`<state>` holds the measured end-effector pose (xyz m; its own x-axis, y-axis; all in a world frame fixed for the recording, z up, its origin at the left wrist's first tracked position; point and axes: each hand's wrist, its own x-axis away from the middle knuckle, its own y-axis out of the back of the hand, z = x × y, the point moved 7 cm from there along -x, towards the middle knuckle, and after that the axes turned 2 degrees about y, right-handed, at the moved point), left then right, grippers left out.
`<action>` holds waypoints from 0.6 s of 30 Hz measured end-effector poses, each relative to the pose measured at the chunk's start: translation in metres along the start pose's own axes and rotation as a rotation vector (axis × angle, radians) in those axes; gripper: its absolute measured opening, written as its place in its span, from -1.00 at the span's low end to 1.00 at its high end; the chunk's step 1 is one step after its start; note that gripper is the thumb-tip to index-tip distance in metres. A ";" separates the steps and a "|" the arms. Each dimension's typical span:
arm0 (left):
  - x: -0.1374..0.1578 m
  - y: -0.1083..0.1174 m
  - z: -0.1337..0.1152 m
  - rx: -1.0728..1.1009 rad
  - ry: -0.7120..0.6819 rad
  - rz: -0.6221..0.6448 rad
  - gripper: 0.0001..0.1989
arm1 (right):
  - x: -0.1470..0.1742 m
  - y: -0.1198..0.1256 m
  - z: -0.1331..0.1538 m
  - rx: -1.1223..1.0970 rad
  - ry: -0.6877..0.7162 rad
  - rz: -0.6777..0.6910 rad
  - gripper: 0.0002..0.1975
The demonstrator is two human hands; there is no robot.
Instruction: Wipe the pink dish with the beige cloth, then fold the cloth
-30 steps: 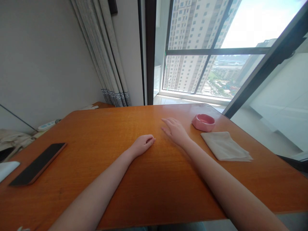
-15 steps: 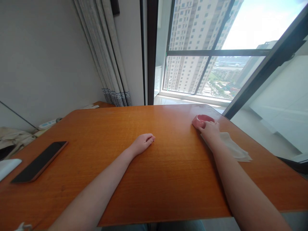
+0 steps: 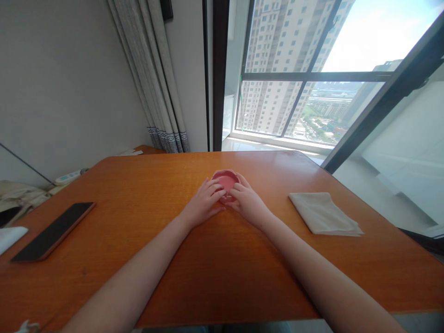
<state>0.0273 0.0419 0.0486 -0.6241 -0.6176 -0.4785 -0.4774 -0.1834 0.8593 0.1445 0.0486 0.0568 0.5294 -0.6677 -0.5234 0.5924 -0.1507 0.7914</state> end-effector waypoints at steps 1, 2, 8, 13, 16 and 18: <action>0.000 -0.001 0.001 -0.003 -0.003 0.018 -0.77 | 0.000 -0.004 0.006 -0.011 0.017 0.002 -0.98; -0.001 -0.001 0.002 -0.006 -0.003 0.032 -0.83 | 0.001 -0.006 0.010 -0.022 0.028 0.003 -0.98; 0.003 0.013 0.032 -0.060 0.179 -0.081 -0.79 | 0.010 0.010 -0.024 -0.072 -0.104 -0.083 -0.62; 0.031 0.045 0.096 -0.328 0.551 -0.277 -0.79 | 0.024 0.026 -0.079 0.027 -0.280 -0.140 -0.75; 0.055 0.060 0.131 -0.466 0.754 -0.279 -0.78 | 0.028 0.023 -0.095 0.070 -0.335 -0.093 -0.78; 0.069 0.067 0.146 -0.525 0.857 -0.257 -0.77 | 0.028 0.019 -0.096 0.080 -0.349 -0.041 -0.79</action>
<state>-0.1379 0.0993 0.0467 0.2056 -0.8119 -0.5464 -0.0756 -0.5698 0.8183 0.2289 0.0970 0.0263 0.2583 -0.8667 -0.4268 0.5519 -0.2303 0.8015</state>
